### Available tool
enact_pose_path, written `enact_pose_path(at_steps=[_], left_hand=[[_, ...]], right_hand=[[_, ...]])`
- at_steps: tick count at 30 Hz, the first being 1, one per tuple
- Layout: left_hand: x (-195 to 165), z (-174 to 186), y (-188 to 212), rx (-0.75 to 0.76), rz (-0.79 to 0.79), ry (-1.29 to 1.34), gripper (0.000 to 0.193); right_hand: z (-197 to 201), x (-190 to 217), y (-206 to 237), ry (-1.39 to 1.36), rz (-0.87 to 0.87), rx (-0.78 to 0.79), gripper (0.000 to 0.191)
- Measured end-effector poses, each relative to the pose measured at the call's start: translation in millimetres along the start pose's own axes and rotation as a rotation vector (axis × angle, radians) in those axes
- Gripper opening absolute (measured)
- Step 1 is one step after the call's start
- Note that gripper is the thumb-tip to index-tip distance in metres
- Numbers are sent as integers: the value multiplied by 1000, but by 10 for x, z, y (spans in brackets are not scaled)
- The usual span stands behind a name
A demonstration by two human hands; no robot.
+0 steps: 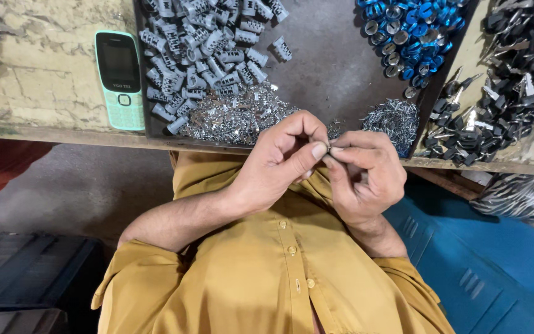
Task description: The person sits at a workbench assembling small lock components. They pick gray lock bodies, blue discs, springs and pins from trays, press the parts into the lock bodies by hand, and at times insert a key into an assembled lock and turn it.
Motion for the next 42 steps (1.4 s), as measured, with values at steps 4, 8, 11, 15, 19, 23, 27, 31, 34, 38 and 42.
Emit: enact_pose_path(at_steps=[4, 8, 11, 15, 19, 23, 27, 31, 34, 38, 42], left_hand=[[1, 17, -37, 41, 3, 10, 10], [-1, 39, -49, 72, 11, 40, 8], [-15, 150, -12, -7, 35, 49, 8], [-196, 333, 81, -90, -91, 46, 5], [-296, 458, 169, -142, -131, 44, 6], [-376, 518, 221, -157, -159, 8, 8], [-407, 582, 223, -156, -149, 0, 12], [-346, 522, 99, -73, -124, 103, 17], [-265, 444, 67, -34, -72, 145, 18], [-225, 371, 68, -27, -58, 74, 19], [-207, 322, 70, -30, -45, 16, 15]], right_hand=[[-12, -116, 41, -76, -100, -37, 18], [-87, -306, 11, -435, -291, -99, 16], [-120, -238, -305, -176, -114, 152, 18], [-162, -262, -836, 156, 47, 256, 20], [-680, 35, -1122, 373, 386, 447, 40], [-927, 218, -1350, 493, 441, 470, 32], [-619, 302, -1161, 358, 284, 405, 37], [-478, 186, -691, -32, 25, 372, 29], [-446, 89, -492, -233, -54, 281, 23], [-343, -14, -350, -225, -114, 147, 22], [-256, -26, -285, -223, -59, 125, 24]])
Point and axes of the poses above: each hand's wrist, its own y-axis away from the middle knuckle, its own z-axis out of the back of the hand, x = y × z, the point moved 8 cm from there along -y, towards the middle knuckle, and after that the axes turned 1 degree about -x, right-handed, at the moved point
